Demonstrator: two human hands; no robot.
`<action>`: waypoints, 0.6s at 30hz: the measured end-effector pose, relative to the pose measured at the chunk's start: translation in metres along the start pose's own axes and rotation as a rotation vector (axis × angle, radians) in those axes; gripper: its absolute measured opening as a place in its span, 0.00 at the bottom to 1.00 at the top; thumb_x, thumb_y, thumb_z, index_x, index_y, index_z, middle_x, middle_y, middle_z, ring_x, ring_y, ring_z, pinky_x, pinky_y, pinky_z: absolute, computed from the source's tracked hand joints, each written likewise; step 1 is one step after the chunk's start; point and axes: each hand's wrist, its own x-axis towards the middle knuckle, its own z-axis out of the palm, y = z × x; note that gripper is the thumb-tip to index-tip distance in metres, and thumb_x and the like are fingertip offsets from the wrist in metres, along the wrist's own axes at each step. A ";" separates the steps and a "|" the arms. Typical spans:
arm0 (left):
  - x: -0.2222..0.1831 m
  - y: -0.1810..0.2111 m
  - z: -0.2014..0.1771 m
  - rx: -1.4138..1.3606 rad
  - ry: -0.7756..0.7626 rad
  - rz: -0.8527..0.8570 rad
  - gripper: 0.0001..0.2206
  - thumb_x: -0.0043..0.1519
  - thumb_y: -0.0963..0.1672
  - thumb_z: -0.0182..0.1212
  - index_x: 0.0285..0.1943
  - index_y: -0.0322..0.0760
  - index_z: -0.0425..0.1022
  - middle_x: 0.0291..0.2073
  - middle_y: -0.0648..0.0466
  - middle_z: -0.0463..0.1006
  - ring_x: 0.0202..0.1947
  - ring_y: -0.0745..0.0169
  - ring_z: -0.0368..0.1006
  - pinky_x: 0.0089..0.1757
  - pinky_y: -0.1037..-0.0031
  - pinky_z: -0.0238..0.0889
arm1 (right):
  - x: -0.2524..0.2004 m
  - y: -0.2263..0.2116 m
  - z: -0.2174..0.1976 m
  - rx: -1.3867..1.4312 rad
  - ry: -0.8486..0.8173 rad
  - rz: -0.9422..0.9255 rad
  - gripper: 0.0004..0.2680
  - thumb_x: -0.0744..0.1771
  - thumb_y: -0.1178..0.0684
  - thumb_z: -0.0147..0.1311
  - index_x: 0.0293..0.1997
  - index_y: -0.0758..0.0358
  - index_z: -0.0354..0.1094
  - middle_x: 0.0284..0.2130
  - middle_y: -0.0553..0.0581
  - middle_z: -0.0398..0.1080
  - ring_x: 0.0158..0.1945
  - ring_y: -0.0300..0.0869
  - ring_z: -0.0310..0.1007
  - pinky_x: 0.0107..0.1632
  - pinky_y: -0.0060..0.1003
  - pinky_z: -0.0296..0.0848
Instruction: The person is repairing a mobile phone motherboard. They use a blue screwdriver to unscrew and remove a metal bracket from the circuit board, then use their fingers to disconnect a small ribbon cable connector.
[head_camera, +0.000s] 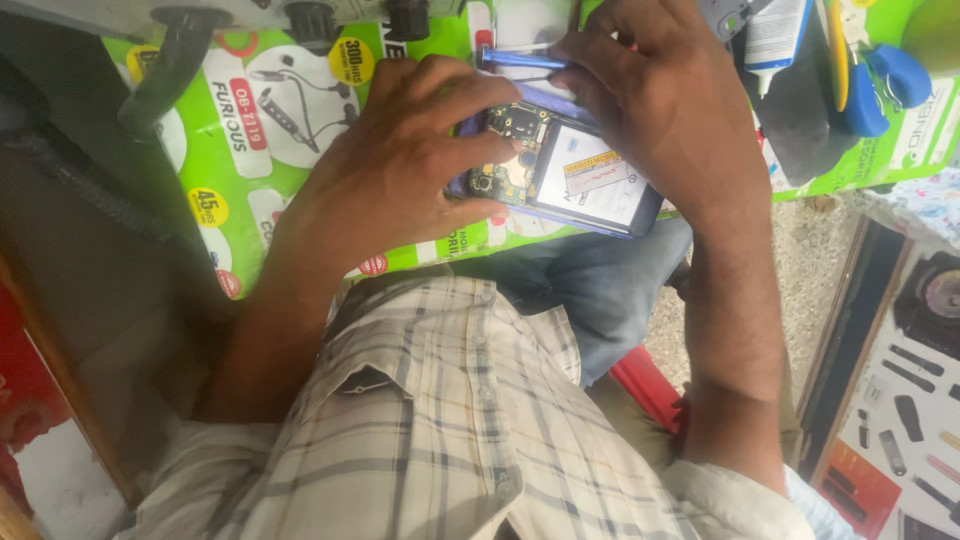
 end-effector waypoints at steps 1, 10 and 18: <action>-0.001 0.000 -0.001 -0.004 -0.001 0.001 0.20 0.54 0.49 0.79 0.51 0.38 0.81 0.63 0.52 0.71 0.65 0.52 0.62 0.63 0.57 0.52 | -0.002 0.001 -0.001 0.009 0.001 0.003 0.07 0.67 0.63 0.65 0.49 0.65 0.74 0.43 0.56 0.70 0.49 0.50 0.69 0.54 0.45 0.71; -0.001 -0.003 -0.001 -0.021 -0.010 0.000 0.21 0.53 0.49 0.80 0.51 0.40 0.80 0.63 0.52 0.71 0.65 0.51 0.63 0.62 0.56 0.53 | -0.127 0.069 -0.020 0.122 0.414 0.430 0.07 0.76 0.67 0.44 0.59 0.71 0.68 0.46 0.59 0.74 0.43 0.42 0.70 0.43 0.36 0.69; 0.002 -0.002 -0.002 -0.032 -0.033 -0.016 0.20 0.51 0.49 0.81 0.49 0.40 0.80 0.63 0.53 0.71 0.64 0.50 0.63 0.62 0.57 0.53 | -0.166 0.056 0.051 0.763 1.182 0.635 0.33 0.76 0.65 0.60 0.76 0.43 0.27 0.46 0.65 0.74 0.41 0.49 0.75 0.43 0.41 0.77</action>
